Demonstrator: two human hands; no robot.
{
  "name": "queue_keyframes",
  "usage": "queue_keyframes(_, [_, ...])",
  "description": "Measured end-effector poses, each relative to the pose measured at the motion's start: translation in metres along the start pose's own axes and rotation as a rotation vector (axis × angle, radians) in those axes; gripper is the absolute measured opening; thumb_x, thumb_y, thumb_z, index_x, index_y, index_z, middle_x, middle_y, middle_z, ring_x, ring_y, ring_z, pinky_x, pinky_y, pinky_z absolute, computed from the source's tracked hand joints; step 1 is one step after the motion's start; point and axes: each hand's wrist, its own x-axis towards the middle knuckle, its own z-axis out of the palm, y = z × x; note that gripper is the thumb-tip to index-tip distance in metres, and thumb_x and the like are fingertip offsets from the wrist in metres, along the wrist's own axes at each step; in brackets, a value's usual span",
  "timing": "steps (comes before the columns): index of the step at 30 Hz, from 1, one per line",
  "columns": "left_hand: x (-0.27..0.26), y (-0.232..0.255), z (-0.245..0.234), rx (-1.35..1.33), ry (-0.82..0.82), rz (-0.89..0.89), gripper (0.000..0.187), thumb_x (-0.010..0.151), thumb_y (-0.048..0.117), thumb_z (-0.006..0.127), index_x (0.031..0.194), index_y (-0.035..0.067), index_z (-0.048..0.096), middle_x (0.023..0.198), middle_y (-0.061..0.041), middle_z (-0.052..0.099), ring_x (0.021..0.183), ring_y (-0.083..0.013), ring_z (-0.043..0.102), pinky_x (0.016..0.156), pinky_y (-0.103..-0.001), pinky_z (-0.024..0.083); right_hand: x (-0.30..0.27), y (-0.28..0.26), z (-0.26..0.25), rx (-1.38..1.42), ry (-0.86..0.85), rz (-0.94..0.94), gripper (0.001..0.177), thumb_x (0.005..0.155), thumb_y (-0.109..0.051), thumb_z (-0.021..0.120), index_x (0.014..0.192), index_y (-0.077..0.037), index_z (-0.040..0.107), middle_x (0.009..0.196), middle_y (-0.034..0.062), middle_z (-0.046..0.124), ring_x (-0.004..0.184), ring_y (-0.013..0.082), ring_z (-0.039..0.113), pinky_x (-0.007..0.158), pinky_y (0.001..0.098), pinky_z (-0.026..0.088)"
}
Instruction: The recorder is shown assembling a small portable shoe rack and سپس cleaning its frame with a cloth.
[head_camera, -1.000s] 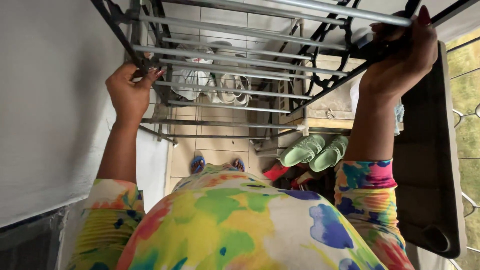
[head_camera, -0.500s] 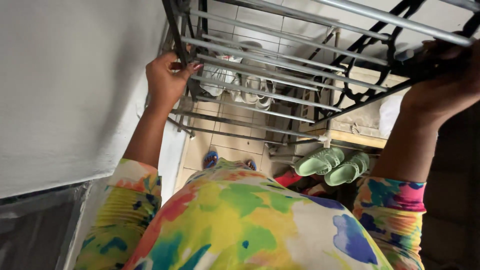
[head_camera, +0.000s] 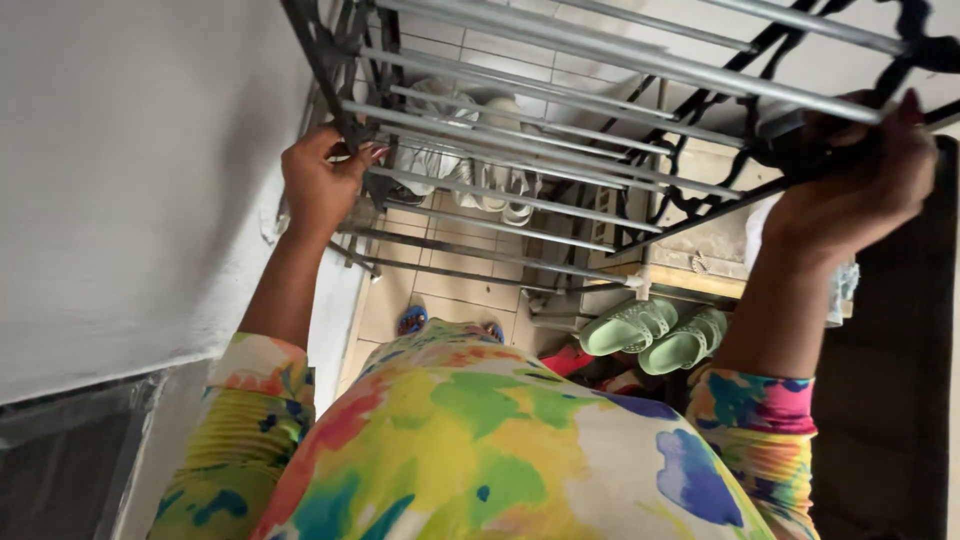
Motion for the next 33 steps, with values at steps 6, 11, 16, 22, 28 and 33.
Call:
queue_keyframes(6, [-0.007,-0.022,0.007,-0.053,0.027,0.021,0.011,0.096,-0.005,0.076,0.106,-0.003,0.073,0.097,-0.010,0.076,0.090,-0.0198,0.078,0.078,-0.030,0.062,-0.009,-0.005,0.007,-0.026,-0.008,0.042,0.037,0.121,-0.026,0.054,0.094,0.001,0.053,0.080,0.0113,0.046,0.074,0.0242,0.045,0.073,0.0361,0.039])
queue_keyframes(11, [-0.013,-0.012,0.002,-0.043,0.004,0.079,0.014,0.095,-0.005,0.078,0.107,-0.005,0.072,0.098,-0.012,0.075,0.090,-0.0194,0.076,0.078,-0.030,0.061,-0.008,-0.014,0.036,0.067,0.073,0.010,0.030,0.108,-0.026,0.056,0.110,0.002,0.066,0.079,0.0113,0.055,0.075,0.0227,0.053,0.068,0.0344,0.041])
queue_keyframes(16, [-0.016,-0.027,0.003,-0.079,0.026,0.057,0.017,0.094,-0.002,0.083,0.107,-0.004,0.072,0.100,-0.011,0.076,0.092,-0.0190,0.076,0.080,-0.030,0.060,-0.010,-0.018,0.049,0.024,0.018,-0.042,0.028,0.109,-0.026,0.059,0.102,0.001,0.065,0.079,0.0092,0.056,0.077,0.0217,0.056,0.071,0.0341,0.044])
queue_keyframes(22, [0.004,0.021,-0.014,0.032,-0.134,-0.217,0.024,0.090,0.007,0.086,0.106,-0.003,0.071,0.096,-0.011,0.076,0.091,-0.0183,0.076,0.080,-0.029,0.061,-0.009,-0.028,0.058,-0.029,0.059,-0.035,0.020,0.110,-0.018,0.061,0.111,0.001,0.066,0.098,0.0152,0.070,0.082,0.0208,0.063,0.080,0.0331,0.052])
queue_keyframes(28, [0.023,0.062,-0.030,-0.032,-0.194,-0.051,0.054,0.088,0.020,0.085,0.132,0.000,0.060,0.122,-0.011,0.073,0.112,-0.0177,0.071,0.093,-0.032,0.059,-0.012,-0.030,0.054,0.005,0.029,0.039,0.017,0.111,-0.017,0.061,0.119,-0.001,0.062,0.111,0.0177,0.073,0.089,0.0220,0.068,0.084,0.0340,0.057])
queue_keyframes(33, [0.031,0.056,-0.024,-0.204,-0.131,-0.021,0.051,0.094,0.023,0.083,0.132,0.000,0.058,0.115,-0.005,0.069,0.101,-0.0140,0.066,0.088,-0.028,0.054,-0.011,-0.025,0.051,-0.022,0.022,0.038,0.018,0.109,-0.018,0.061,0.119,-0.003,0.060,0.110,0.0194,0.073,0.095,0.0251,0.071,0.085,0.0336,0.058])
